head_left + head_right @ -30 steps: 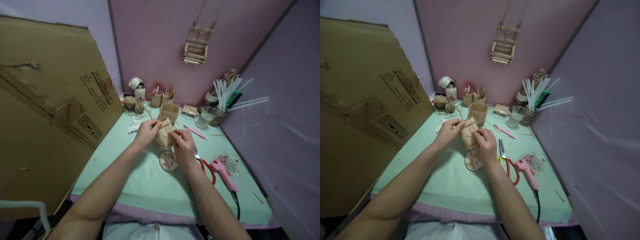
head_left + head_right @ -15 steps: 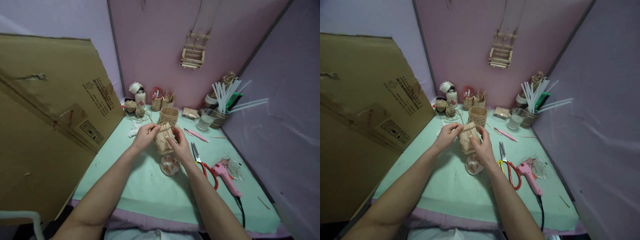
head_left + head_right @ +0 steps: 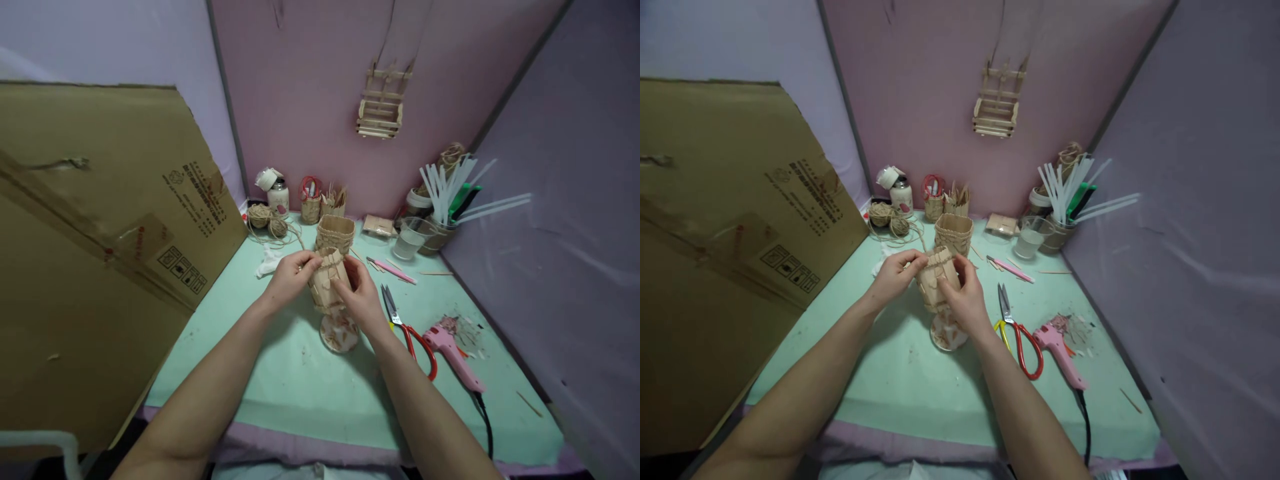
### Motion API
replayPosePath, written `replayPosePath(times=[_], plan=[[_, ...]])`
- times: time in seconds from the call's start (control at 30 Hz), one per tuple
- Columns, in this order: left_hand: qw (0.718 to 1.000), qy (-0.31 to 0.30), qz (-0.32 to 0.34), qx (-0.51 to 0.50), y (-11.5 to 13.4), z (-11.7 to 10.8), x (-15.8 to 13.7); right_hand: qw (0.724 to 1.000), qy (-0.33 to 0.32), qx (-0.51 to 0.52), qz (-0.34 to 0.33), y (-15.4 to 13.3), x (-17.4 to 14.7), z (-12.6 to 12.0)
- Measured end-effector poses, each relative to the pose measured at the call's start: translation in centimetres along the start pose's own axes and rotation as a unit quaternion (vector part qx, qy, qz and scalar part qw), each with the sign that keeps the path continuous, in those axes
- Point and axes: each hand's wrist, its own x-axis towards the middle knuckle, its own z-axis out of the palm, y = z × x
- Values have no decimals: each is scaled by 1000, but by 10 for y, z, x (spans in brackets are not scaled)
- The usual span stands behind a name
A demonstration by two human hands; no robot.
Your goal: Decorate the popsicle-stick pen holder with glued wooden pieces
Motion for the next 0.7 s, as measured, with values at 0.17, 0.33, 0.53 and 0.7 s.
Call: replayPosePath(times=[0.17, 0.33, 0.53, 0.7], plan=[[1000, 8, -10, -12, -2, 0, 1, 1000, -2, 3, -2, 4, 1, 0], [1000, 7, -19, -16, -2, 0, 2, 1000, 5, 4, 6, 4, 1, -1], [999, 12, -35, -28, -3, 0, 3, 1000, 15, 22, -9, 13, 2, -1], [997, 46, -48, -41, -8, -6, 6, 999, 42, 18, -3, 10, 0, -9]])
